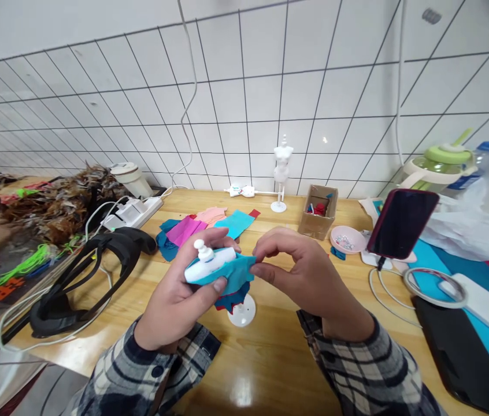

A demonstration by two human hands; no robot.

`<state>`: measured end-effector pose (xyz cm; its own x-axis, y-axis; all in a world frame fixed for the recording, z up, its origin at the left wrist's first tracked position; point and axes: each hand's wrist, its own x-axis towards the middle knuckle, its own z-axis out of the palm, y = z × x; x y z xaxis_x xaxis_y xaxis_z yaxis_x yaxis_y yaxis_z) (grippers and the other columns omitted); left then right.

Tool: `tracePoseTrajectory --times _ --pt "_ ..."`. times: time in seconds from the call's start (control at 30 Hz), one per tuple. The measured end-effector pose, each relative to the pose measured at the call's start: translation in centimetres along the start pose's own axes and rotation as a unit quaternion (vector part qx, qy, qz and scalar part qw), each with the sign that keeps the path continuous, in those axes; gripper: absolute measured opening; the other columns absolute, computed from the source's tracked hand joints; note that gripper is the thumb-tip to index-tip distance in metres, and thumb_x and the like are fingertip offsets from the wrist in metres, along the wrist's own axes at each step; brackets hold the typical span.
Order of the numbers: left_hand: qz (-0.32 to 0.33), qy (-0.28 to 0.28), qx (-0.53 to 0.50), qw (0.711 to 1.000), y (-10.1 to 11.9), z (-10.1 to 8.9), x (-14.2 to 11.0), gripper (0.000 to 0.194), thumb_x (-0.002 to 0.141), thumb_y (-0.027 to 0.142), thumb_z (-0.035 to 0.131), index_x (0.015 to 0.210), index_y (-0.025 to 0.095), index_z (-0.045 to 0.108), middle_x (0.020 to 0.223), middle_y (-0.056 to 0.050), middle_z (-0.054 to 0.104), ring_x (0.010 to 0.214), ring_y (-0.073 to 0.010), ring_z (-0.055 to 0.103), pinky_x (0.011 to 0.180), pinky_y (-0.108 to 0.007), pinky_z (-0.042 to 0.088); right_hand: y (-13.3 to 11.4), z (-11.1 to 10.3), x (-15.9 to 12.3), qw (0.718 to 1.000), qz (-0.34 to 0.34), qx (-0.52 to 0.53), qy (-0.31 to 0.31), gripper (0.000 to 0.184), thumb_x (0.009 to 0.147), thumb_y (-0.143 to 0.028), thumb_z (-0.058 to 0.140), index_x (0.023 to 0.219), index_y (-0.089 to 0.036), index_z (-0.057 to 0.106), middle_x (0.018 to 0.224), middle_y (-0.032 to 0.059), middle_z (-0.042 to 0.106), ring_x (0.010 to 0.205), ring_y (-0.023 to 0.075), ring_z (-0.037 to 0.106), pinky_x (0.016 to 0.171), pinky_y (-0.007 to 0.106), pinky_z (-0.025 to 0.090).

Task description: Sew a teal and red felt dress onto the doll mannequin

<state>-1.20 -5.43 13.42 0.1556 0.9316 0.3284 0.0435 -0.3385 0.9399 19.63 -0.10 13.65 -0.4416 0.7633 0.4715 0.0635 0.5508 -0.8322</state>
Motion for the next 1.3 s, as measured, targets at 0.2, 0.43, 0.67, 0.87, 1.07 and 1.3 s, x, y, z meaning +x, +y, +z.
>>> tracePoseTrajectory --times 0.2,0.43,0.67,0.87,1.07,1.3 --pt "0.038 -0.074 -0.086 0.993 -0.7 0.0 0.2 0.048 0.079 0.017 0.064 0.124 0.024 0.050 0.101 -0.007 0.056 0.090 -0.0194 0.056 0.070 -0.028 0.053 -0.4 0.5 -0.3 0.993 0.046 0.084 -0.069 0.008 0.083 -0.024 0.069 0.082 -0.018 0.064 0.080 0.0006 0.067 0.074 0.0133 0.061 0.070 0.027 0.050" --pt "0.038 -0.110 -0.157 0.981 -1.9 -0.2 0.3 0.042 0.074 0.019 0.071 0.112 0.022 0.053 0.091 -0.005 0.058 0.082 -0.0171 0.057 0.067 -0.026 0.049 -0.1 1.7 -0.2 0.978 0.106 0.154 -0.097 0.009 0.079 -0.022 0.071 0.081 -0.018 0.063 0.077 -0.0010 0.066 0.069 0.0109 0.060 0.066 0.024 0.050" --pt "0.027 -0.113 -0.147 0.982 -1.9 0.0 0.7 0.056 0.073 0.018 0.072 0.123 0.026 0.049 0.120 -0.010 0.052 0.084 -0.0154 0.056 0.069 -0.027 0.051 -0.2 1.8 -0.2 0.978 0.120 0.158 -0.069 0.020 0.076 -0.018 0.073 0.080 -0.019 0.053 0.074 -0.0037 0.061 0.067 0.0102 0.059 0.062 0.023 0.050" --pt "0.006 -0.131 -0.137 0.982 -1.5 0.1 0.9 0.072 0.069 0.027 0.079 0.131 0.030 0.043 0.136 -0.014 0.043 0.087 -0.0174 0.059 0.070 -0.030 0.052 -0.8 1.6 -0.5 0.998 0.043 -0.007 -0.046 0.010 0.076 -0.022 0.074 0.080 -0.021 0.065 0.076 -0.0016 0.064 0.070 0.0124 0.055 0.063 0.025 0.044" --pt "-0.039 -0.197 -0.129 0.971 -1.2 0.0 1.2 0.098 0.063 0.044 0.084 0.144 0.034 0.030 0.138 -0.014 0.043 0.102 -0.0262 0.058 0.085 -0.040 0.052 -1.0 1.1 -0.8 0.998 0.009 -0.028 -0.054 0.008 0.075 -0.016 0.073 0.078 -0.022 0.069 0.072 -0.0021 0.067 0.067 0.0123 0.058 0.066 0.027 0.045" --pt "-0.030 -0.245 -0.035 0.969 0.0 -0.5 3.2 0.120 0.047 0.045 0.090 0.149 0.025 0.030 0.127 -0.013 0.053 0.120 -0.0327 0.051 0.101 -0.047 0.042 -1.4 0.2 -0.9 0.995 -0.052 -0.059 -0.065 0.029 0.076 -0.029 0.076 0.102 -0.026 0.066 0.095 0.0016 0.069 0.084 0.0174 0.060 0.077 0.032 0.049"
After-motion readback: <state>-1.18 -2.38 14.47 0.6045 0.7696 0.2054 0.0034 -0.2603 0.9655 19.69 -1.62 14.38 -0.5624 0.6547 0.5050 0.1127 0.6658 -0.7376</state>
